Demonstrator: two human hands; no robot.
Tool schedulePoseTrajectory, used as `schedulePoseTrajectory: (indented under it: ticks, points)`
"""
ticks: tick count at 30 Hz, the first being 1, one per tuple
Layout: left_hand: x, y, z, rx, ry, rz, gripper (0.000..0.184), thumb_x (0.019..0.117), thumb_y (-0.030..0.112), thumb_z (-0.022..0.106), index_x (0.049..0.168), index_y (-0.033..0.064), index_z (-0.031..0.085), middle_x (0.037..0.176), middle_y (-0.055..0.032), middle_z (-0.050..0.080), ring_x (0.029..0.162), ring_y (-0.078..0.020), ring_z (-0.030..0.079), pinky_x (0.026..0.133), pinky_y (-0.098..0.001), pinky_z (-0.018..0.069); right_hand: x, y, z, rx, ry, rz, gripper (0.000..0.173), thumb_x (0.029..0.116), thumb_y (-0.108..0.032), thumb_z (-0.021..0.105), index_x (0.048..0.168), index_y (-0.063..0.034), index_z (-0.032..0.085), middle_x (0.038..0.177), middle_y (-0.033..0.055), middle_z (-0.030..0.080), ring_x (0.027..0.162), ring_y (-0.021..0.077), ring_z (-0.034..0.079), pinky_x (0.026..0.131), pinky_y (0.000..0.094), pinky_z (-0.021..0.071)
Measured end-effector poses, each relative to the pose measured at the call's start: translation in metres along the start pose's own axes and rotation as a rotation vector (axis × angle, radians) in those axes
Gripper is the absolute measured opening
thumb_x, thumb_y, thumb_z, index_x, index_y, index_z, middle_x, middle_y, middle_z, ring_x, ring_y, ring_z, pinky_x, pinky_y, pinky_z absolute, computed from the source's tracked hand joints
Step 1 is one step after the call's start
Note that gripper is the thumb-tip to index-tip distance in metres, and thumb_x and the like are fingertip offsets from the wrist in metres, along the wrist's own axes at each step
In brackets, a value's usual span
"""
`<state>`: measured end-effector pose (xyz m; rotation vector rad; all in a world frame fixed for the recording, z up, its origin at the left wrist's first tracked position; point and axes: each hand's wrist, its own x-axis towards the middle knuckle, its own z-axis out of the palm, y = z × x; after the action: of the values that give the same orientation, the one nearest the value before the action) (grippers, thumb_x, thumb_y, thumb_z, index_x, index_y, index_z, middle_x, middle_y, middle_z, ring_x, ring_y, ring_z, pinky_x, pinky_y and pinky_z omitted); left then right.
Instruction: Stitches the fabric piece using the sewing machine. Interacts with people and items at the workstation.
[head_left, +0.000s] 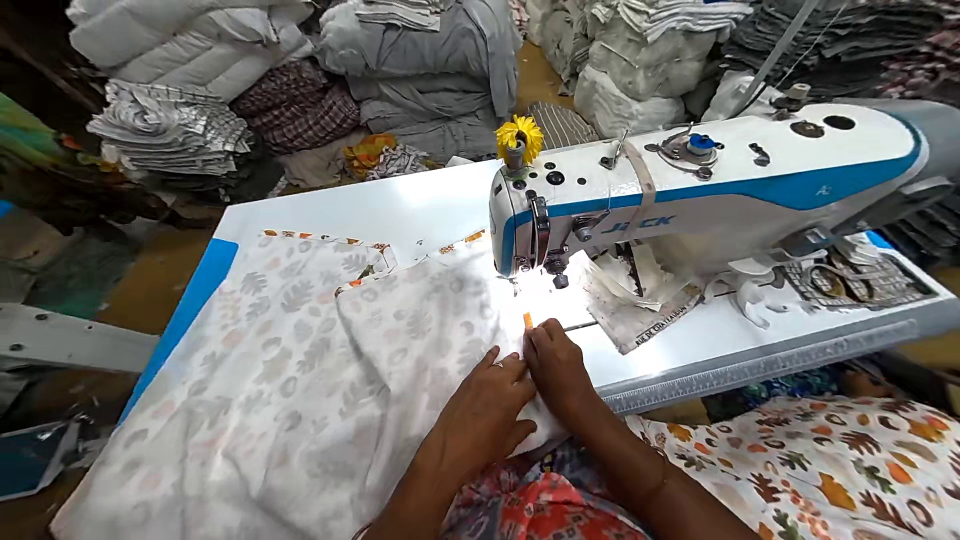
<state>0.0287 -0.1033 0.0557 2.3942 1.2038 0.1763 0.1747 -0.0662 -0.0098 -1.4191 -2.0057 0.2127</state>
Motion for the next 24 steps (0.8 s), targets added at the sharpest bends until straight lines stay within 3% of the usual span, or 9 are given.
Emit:
schedulePoseTrajectory:
  ticks: [2, 5, 7, 11, 14, 18, 20, 22, 24]
  points:
    - [0.002, 0.001, 0.012, 0.079, 0.137, 0.047, 0.031, 0.0837, 0.028, 0.08, 0.098, 0.0003, 0.075, 0.114, -0.0205, 0.073, 0.116, -0.0386, 0.068, 0.095, -0.0569, 0.0533, 0.0, -0.001, -0.002, -0.007, -0.005, -0.003, 0.011, 0.0886, -0.001, 0.068, 0.088, 0.0079, 0.073, 0.085, 0.0194, 0.067, 0.069, 0.029, 0.071, 0.063, 0.0374, 0.0611]
    - [0.005, 0.003, 0.023, 0.126, 0.256, 0.071, 0.026, 0.0803, 0.024, 0.081, 0.087, -0.0002, 0.074, 0.098, -0.0175, 0.074, 0.095, -0.036, 0.073, 0.077, -0.052, 0.058, -0.002, 0.0, -0.005, -0.012, -0.015, -0.007, 0.012, 0.0901, -0.003, 0.066, 0.089, 0.0077, 0.073, 0.085, 0.0196, 0.068, 0.069, 0.0287, 0.071, 0.063, 0.0371, 0.0611]
    - [0.004, 0.009, 0.026, 0.09, 0.258, 0.039, 0.016, 0.0842, 0.014, 0.076, 0.086, -0.002, 0.074, 0.097, -0.0183, 0.073, 0.091, -0.0362, 0.073, 0.076, -0.0495, 0.0594, -0.003, 0.002, -0.003, -0.012, 0.03, -0.022, 0.011, 0.088, -0.002, 0.068, 0.086, 0.007, 0.073, 0.084, 0.0186, 0.068, 0.067, 0.0277, 0.071, 0.061, 0.0358, 0.061]
    - [0.007, 0.031, 0.013, -0.08, 0.054, -0.277, 0.021, 0.0995, 0.006, 0.056, 0.105, -0.0063, 0.072, 0.121, -0.021, 0.068, 0.094, -0.0349, 0.073, 0.081, -0.0463, 0.0591, -0.003, 0.002, -0.003, -0.004, 0.03, -0.009, 0.011, 0.0883, -0.001, 0.067, 0.086, 0.0068, 0.074, 0.085, 0.0194, 0.068, 0.067, 0.0283, 0.071, 0.062, 0.0365, 0.0611]
    - [0.014, 0.036, 0.009, -0.149, 0.025, -0.457, 0.027, 0.102, 0.011, 0.054, 0.121, -0.0038, 0.066, 0.14, -0.0173, 0.059, 0.099, -0.0314, 0.072, 0.084, -0.0432, 0.059, 0.0, 0.0, -0.007, 0.01, -0.026, 0.023, 0.011, 0.0895, -0.001, 0.066, 0.087, 0.0074, 0.073, 0.085, 0.02, 0.068, 0.069, 0.029, 0.071, 0.063, 0.037, 0.0611]
    - [0.02, 0.019, 0.019, -0.071, 0.13, -0.526, 0.041, 0.1007, 0.027, 0.057, 0.133, 0.0034, 0.062, 0.15, -0.0139, 0.052, 0.106, -0.0341, 0.069, 0.083, -0.0475, 0.057, 0.027, -0.011, -0.031, 0.065, -0.404, 0.283, 0.022, 0.1004, -0.009, 0.058, 0.104, 0.0062, 0.074, 0.104, 0.0212, 0.067, 0.09, 0.0303, 0.07, 0.083, 0.0406, 0.058]
    - [0.017, 0.002, 0.03, 0.039, 0.279, -0.389, 0.043, 0.0932, 0.034, 0.066, 0.126, 0.0076, 0.07, 0.141, -0.0182, 0.059, 0.098, -0.0383, 0.071, 0.075, -0.0521, 0.0577, 0.042, -0.012, -0.037, 0.088, -0.505, 0.365, 0.022, 0.1013, -0.011, 0.058, 0.104, 0.005, 0.073, 0.105, 0.0212, 0.067, 0.096, 0.0316, 0.068, 0.087, 0.0433, 0.0557]
    - [0.01, -0.015, 0.048, 0.188, 0.483, -0.02, 0.023, 0.0898, 0.025, 0.068, 0.106, 0.0145, 0.079, 0.117, -0.0206, 0.072, 0.084, -0.0384, 0.074, 0.061, -0.0513, 0.0596, 0.051, -0.012, -0.042, 0.106, -0.539, 0.383, 0.02, 0.0999, -0.01, 0.06, 0.101, 0.0049, 0.073, 0.101, 0.0221, 0.067, 0.098, 0.0345, 0.068, 0.088, 0.0476, 0.0546]
    - [0.005, -0.016, 0.052, 0.221, 0.48, 0.355, 0.022, 0.0865, 0.014, 0.068, 0.104, 0.0217, 0.078, 0.109, -0.0128, 0.074, 0.08, -0.0331, 0.072, 0.055, -0.0454, 0.0566, 0.056, -0.013, -0.044, 0.102, -0.57, 0.398, 0.019, 0.101, -0.01, 0.059, 0.103, 0.0036, 0.073, 0.103, 0.0211, 0.067, 0.1, 0.034, 0.067, 0.09, 0.048, 0.0542]
